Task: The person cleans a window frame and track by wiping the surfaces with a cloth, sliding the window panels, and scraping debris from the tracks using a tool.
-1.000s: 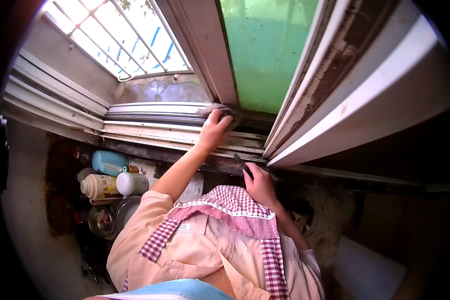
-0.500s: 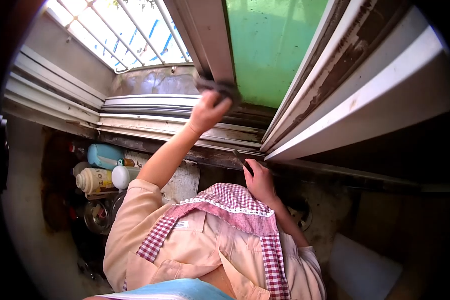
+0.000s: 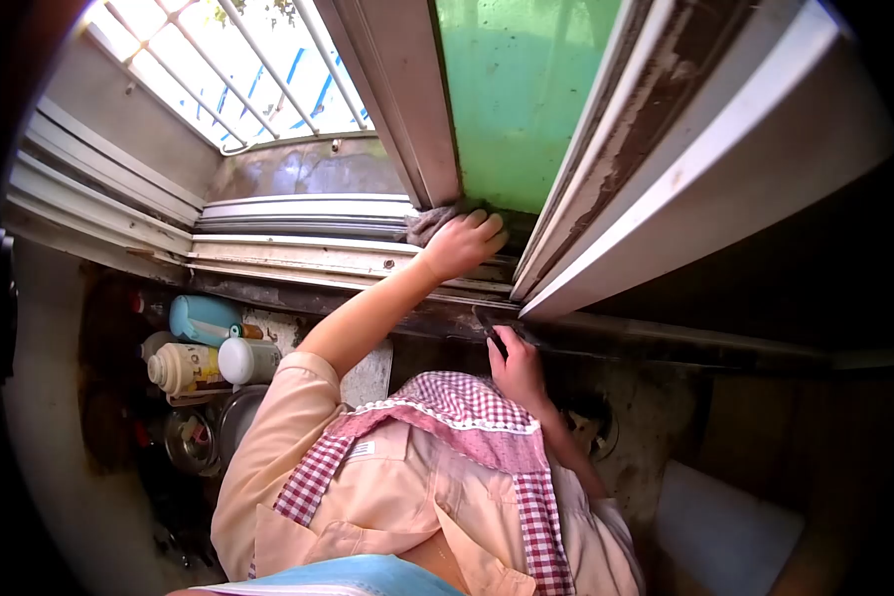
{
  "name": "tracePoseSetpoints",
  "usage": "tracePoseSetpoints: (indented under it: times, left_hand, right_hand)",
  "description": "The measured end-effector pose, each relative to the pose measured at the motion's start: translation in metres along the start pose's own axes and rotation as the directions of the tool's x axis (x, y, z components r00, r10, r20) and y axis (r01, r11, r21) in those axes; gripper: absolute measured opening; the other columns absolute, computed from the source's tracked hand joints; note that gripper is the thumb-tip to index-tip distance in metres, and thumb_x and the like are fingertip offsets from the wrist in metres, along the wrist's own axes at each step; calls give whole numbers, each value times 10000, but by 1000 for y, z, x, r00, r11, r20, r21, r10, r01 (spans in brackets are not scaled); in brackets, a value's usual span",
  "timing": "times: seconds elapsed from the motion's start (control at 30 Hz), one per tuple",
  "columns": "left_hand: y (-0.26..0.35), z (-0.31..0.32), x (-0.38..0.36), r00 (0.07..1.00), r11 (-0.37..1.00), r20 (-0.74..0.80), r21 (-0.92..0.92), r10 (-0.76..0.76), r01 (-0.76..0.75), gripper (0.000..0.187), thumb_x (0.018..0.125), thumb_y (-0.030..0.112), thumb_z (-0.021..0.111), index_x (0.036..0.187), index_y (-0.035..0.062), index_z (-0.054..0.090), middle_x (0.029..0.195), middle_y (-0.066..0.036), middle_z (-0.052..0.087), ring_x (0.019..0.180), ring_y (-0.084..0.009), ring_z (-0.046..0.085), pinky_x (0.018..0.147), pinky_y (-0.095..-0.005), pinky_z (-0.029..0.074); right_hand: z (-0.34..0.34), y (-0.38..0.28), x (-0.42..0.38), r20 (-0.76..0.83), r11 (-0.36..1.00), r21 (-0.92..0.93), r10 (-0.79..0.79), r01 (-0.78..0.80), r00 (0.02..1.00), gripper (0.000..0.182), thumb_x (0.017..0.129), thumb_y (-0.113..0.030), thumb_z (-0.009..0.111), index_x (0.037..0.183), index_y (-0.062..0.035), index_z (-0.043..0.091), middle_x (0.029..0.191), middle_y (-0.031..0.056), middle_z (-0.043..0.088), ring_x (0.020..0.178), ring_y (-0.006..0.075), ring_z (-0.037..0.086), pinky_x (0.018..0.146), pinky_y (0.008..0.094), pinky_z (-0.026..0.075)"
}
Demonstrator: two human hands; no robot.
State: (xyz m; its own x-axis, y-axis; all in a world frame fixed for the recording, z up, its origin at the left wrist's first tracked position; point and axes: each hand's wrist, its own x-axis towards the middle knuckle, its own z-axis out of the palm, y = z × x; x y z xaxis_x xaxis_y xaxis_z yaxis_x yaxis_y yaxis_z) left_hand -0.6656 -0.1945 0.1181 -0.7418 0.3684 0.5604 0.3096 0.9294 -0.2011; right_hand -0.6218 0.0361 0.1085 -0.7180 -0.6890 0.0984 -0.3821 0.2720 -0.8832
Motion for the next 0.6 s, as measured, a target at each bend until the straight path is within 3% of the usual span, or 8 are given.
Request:
tracePoseSetpoints:
  times: [0.07,0.2,0.3,0.33,0.43,0.53,0.57,0.6]
  left_hand:
    - [1,-1,1,997,998,-55,-47,-50,48,248,707,189,569,940,135,635,937,-28,511,803,-191,529,646,-298,494]
    - [-30,-27,-50,995,996,56,10,-88,88,251,668,219,583,904,170,654,898,-34,493,812,-202,520,648,-313,492]
    - [-31,-20,-49,999,999,23,-5,-50,50,265,682,220,579,932,163,644,898,-49,493,818,-211,522,641,-310,485]
    - [-22,-8,-37,997,1000,72,-6,-19,19,276,691,213,578,956,157,632,925,-60,504,826,-215,525,643,-310,486]
    - [11,20,12,997,1000,-79,-12,27,-28,317,697,198,581,1011,155,599,1006,-65,527,837,-192,537,644,-310,498]
    - [2,8,6,1000,987,-21,-160,0,-3,331,710,183,567,1040,166,585,1050,-71,534,884,-191,551,673,-301,507]
    - [-4,-1,-7,996,991,73,-119,-54,63,366,711,167,569,1077,177,582,1077,-66,531,934,-209,555,725,-307,510]
    - [-10,-9,-21,999,997,40,-74,-13,16,397,705,163,577,1101,192,580,1104,-70,519,965,-223,540,764,-319,508]
  right_hand:
    - [4,-3,4,56,999,-45,-15,18,998,182,848,-87,602,1008,-2,585,892,231,628,849,416,607,687,422,495]
    - [7,-6,11,95,997,13,-73,72,993,184,849,-86,597,1015,-8,586,902,231,627,855,421,602,689,424,492]
    - [3,6,6,85,1000,-15,-3,4,996,189,851,-87,593,1025,-12,584,901,227,629,862,420,600,694,424,493]
    - [1,6,2,88,999,-39,6,-3,996,192,855,-89,590,1032,-15,582,901,224,632,861,419,604,689,418,498]
    - [-2,13,-7,47,997,-82,-2,6,999,197,856,-98,595,1034,-15,582,908,223,635,860,415,609,684,408,505]
    - [-5,21,-15,55,997,-68,41,-37,998,197,851,-103,604,1028,-18,585,904,222,636,850,409,616,681,406,512]
    - [-6,23,-17,73,997,-63,60,-55,996,196,850,-102,605,1026,-19,585,902,222,635,849,408,617,682,406,512]
    - [-5,27,-18,66,997,-73,26,-21,997,189,848,-100,606,1019,-21,586,890,219,635,843,406,619,676,405,513]
